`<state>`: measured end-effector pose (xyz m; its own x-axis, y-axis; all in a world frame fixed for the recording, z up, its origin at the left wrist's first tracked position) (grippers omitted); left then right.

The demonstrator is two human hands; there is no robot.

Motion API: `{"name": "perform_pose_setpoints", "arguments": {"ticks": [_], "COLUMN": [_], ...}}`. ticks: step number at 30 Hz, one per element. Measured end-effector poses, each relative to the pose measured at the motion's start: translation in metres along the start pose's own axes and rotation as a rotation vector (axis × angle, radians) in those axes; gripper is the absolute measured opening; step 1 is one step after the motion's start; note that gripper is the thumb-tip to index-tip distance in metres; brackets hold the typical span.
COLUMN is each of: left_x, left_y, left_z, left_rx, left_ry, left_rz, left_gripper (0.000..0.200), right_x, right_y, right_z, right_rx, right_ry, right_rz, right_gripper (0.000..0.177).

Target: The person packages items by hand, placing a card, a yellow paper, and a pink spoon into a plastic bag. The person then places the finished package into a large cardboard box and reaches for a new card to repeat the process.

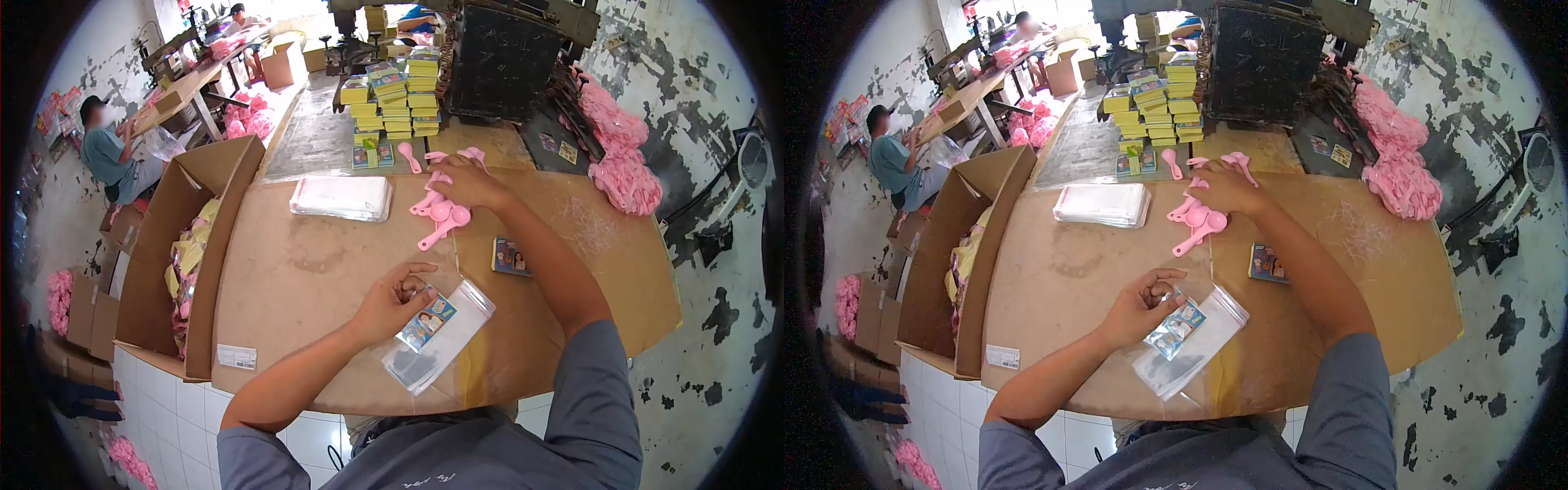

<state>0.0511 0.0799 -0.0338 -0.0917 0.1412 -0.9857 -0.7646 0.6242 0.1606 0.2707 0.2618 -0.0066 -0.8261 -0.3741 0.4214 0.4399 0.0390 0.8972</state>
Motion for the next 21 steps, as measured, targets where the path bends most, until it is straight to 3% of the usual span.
{"name": "perform_pose_setpoints", "arguments": {"ticks": [3, 6, 9, 12, 15, 18, 21], "left_x": [0.002, -0.002, -0.003, -0.005, -0.008, -0.011, -0.011], "left_y": [-0.002, -0.002, -0.003, -0.004, -0.005, -0.005, -0.004], "left_z": [0.0, -0.001, -0.001, 0.0, -0.001, -0.003, -0.004], "left_rx": [0.006, 0.009, 0.023, 0.039, 0.058, 0.051, 0.045], "left_ry": [-0.005, -0.012, -0.015, 0.009, 0.005, -0.02, -0.04], "left_rz": [-0.006, 0.01, 0.02, 0.004, 0.01, 0.006, 0.034], "left_gripper": [0.041, 0.041, 0.042, 0.042, 0.042, 0.041, 0.041], "right_x": [-0.001, 0.023, 0.057, 0.063, 0.058, 0.041, 0.036], "right_y": [0.007, 0.024, 0.036, 0.015, -0.001, -0.026, -0.033], "right_z": [-0.03, -0.058, -0.073, -0.063, -0.03, 0.016, 0.046], "right_rx": [-0.031, -0.1, -0.069, 0.111, -0.158, -0.279, -0.108], "right_ry": [-0.012, -0.044, 0.205, 0.244, 0.227, 0.083, -0.032], "right_rz": [0.074, -0.131, -0.032, 0.125, 0.142, 0.008, 0.055], "right_gripper": [0.052, 0.044, 0.037, 0.037, 0.033, 0.03, 0.03]}}
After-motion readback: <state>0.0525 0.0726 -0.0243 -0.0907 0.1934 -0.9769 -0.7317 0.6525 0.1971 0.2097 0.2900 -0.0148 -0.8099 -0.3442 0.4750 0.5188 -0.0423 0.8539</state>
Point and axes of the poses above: each hand's wrist, its own z-axis towards the middle knuckle, its own y-axis out of the back of the hand, x = y × z, the point moved 6 cm from there along z, towards the middle knuckle, and after that the axes turned 15 degrees about z, right-handed, at the moved point
